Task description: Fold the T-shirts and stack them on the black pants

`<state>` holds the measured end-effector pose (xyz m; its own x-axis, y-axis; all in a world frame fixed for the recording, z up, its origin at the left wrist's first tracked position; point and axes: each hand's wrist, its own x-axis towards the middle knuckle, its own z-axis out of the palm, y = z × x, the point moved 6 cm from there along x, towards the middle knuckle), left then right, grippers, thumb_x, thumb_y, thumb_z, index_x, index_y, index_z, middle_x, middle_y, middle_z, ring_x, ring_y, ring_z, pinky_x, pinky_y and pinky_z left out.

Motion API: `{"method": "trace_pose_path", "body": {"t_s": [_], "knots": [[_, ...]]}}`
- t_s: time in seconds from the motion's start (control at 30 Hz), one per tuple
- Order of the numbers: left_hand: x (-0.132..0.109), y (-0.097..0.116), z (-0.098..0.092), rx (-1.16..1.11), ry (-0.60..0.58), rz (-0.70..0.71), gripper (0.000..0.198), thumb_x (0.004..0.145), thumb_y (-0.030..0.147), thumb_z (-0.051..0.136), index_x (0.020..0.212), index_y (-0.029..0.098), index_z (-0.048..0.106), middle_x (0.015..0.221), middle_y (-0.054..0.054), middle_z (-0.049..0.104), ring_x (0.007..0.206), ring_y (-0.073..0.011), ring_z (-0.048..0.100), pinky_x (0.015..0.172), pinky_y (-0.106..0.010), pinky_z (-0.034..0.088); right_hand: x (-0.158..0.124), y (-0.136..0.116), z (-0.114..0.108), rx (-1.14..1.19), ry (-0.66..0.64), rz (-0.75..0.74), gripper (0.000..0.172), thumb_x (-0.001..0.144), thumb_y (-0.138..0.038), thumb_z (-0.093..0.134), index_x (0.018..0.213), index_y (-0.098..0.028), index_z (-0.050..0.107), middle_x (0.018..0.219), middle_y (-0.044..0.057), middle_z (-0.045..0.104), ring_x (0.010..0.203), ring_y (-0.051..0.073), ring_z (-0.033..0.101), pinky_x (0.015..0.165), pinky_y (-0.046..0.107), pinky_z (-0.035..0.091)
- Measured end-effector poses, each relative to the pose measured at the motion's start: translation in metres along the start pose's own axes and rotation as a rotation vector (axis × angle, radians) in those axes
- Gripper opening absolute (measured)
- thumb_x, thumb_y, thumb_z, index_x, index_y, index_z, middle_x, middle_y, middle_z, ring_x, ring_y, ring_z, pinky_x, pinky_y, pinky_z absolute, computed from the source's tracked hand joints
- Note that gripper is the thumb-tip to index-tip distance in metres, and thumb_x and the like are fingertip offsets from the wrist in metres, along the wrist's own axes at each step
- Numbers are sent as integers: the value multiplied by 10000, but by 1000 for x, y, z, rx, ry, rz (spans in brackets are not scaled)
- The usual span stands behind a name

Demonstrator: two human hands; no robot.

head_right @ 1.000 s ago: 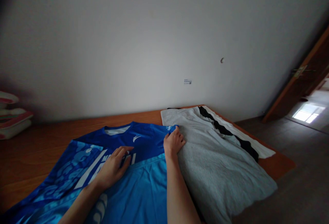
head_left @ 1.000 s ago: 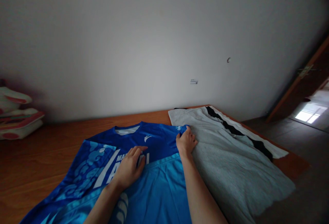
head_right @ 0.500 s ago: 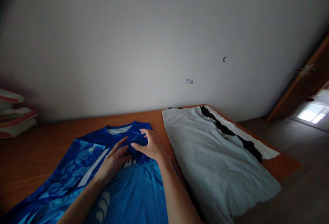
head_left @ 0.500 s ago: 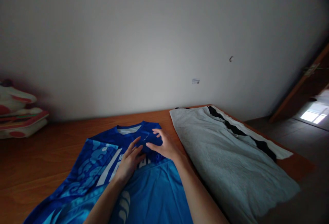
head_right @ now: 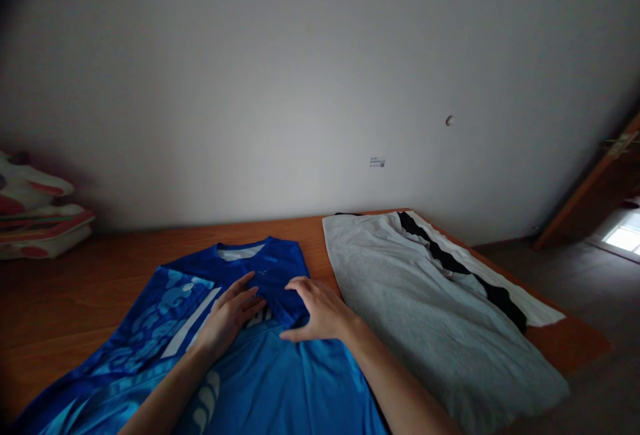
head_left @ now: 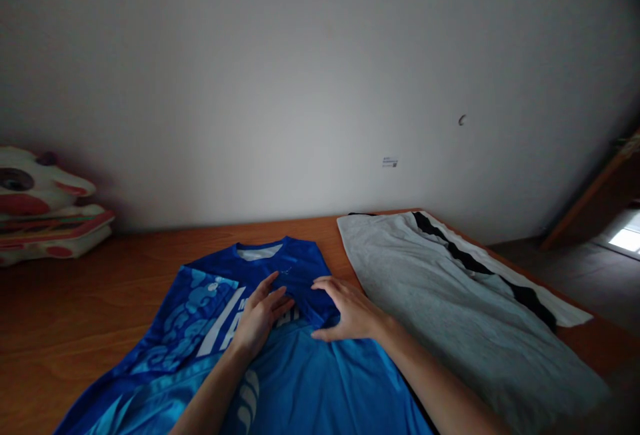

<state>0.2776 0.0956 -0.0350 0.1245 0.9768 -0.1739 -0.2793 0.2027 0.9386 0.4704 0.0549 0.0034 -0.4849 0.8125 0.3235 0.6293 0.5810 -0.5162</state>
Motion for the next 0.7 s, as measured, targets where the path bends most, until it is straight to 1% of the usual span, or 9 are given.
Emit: {"method": "trace_pose_path", "body": {"t_s": [0.1,0.17,0.23,0.3,0.37,0.4,0.5,0.6,0.7], "knots": [[0,1,-2,142,-1,68,575,886,301,572,1424,166,419,1221,-128,685,979,-189,727,924,-377,587,-4,1,-5,1,77,-10,585,733,-417,817,1240,-229,594,1270,89,621,1198,245,592,1051,363,436],[-3,8,-2,424,13,170,570,901,335,541,1429,169,405,1211,-134,693,908,-204,740,831,-376,602,-5,-1,-10,-19,98,-19,444,746,-415,806,1123,-243,644,1170,58,645,1138,229,609,1019,349,443],[-11,20,0,824,67,326,544,905,349,528,1409,171,428,1176,-137,704,859,-236,739,752,-389,583,-6,-1,-13,-40,92,-17,388,731,-435,817,1040,-249,673,1100,41,651,1090,225,617,985,340,452],[-20,30,7,1191,103,444,415,927,378,499,1287,173,536,1040,-114,734,834,-272,729,706,-391,538,-6,-1,-14,-48,66,-8,368,702,-424,838,994,-252,693,1056,33,659,1043,222,626,947,331,464],[-27,32,16,1423,60,459,317,959,436,446,1047,195,632,865,-82,737,780,-286,717,665,-369,485,-6,0,-13,-49,47,-1,278,719,-366,823,947,-254,710,1001,25,677,981,211,639,911,320,472],[-30,32,19,1485,23,448,344,971,468,419,930,208,641,803,-72,729,748,-282,710,641,-352,457,-5,0,-12,-44,53,9,212,745,-332,799,922,-251,715,966,21,685,945,203,644,891,312,475],[-37,31,29,1535,-65,419,445,972,533,398,754,229,638,738,-66,726,694,-257,695,602,-311,382,-5,3,-12,1,105,56,81,835,-284,715,898,-234,716,896,18,695,859,179,651,824,285,482],[-44,30,38,1430,-193,354,460,951,540,437,710,230,677,664,-37,702,632,-211,652,570,-283,325,-4,6,-11,59,143,91,96,887,-310,673,910,-227,715,879,15,694,826,166,651,768,263,480],[-55,26,46,1225,-502,200,464,913,551,499,686,205,708,562,8,610,512,-131,511,492,-256,252,-4,6,-12,92,136,103,168,898,-388,683,904,-227,732,872,16,700,802,163,652,739,258,475]]}}
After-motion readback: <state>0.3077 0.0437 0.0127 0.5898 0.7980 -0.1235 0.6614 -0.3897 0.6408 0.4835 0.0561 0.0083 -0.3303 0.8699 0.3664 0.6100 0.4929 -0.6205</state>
